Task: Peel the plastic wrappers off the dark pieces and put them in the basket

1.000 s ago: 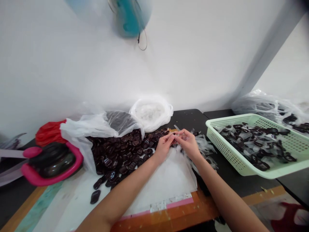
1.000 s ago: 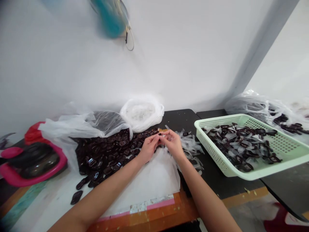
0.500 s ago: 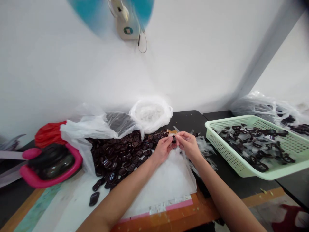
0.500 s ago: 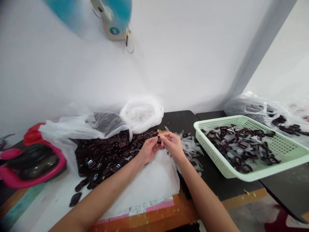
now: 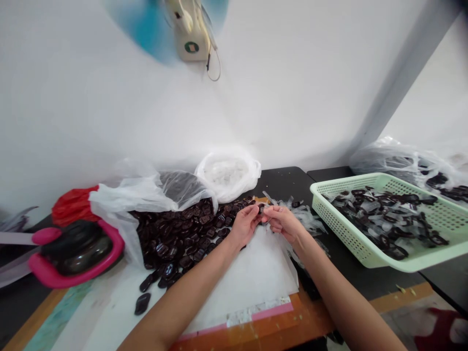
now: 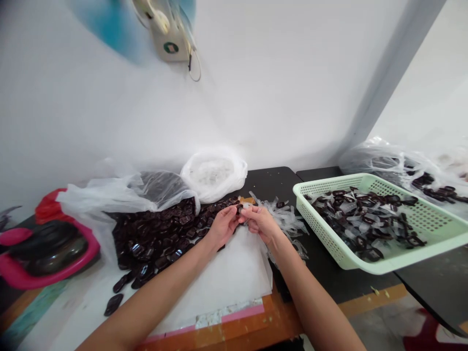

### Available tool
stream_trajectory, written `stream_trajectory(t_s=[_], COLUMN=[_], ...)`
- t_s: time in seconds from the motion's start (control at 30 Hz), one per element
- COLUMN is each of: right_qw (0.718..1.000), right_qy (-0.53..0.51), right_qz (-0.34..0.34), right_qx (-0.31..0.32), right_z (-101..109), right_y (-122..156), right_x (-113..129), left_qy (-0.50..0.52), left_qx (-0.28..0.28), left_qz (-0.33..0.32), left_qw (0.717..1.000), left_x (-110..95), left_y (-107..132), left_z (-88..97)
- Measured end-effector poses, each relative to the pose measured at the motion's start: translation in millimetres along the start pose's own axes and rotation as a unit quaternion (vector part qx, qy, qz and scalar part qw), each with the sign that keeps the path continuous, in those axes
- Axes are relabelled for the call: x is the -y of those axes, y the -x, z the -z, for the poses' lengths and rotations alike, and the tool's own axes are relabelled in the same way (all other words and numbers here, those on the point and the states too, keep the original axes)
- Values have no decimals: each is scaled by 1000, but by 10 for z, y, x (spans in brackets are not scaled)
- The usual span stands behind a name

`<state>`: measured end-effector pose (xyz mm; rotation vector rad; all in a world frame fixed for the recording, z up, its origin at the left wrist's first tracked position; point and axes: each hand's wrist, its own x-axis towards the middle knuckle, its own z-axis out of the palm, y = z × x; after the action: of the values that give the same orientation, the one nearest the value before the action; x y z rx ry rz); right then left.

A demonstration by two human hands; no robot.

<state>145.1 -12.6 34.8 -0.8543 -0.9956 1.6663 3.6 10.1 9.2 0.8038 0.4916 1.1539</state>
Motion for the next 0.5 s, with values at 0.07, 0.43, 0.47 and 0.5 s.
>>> stream_trajectory(t_s=[0.07,0.43,0.47,0.5], right_qw=[1000,999,999,999], right_qy=[-10,3,-3,-9], right_qz=[-2,35,34,36], right_qx=[-11,-28,-18,-13], right_z=[0,-45,-42,-40], right_y=[-17,-6,-3,-2], right_x=[-12,-23,-16,-12], left_qy=[-2,-71,-78,-87], left_qx=[2,-5,0,4], left_qz=[-13,-73,-76,-79], left_qw=[1000,995,994,993], left_x=[1,11,11,9], left_y=[-4,-9,-10,-11], left_z=[-2,13,18,24])
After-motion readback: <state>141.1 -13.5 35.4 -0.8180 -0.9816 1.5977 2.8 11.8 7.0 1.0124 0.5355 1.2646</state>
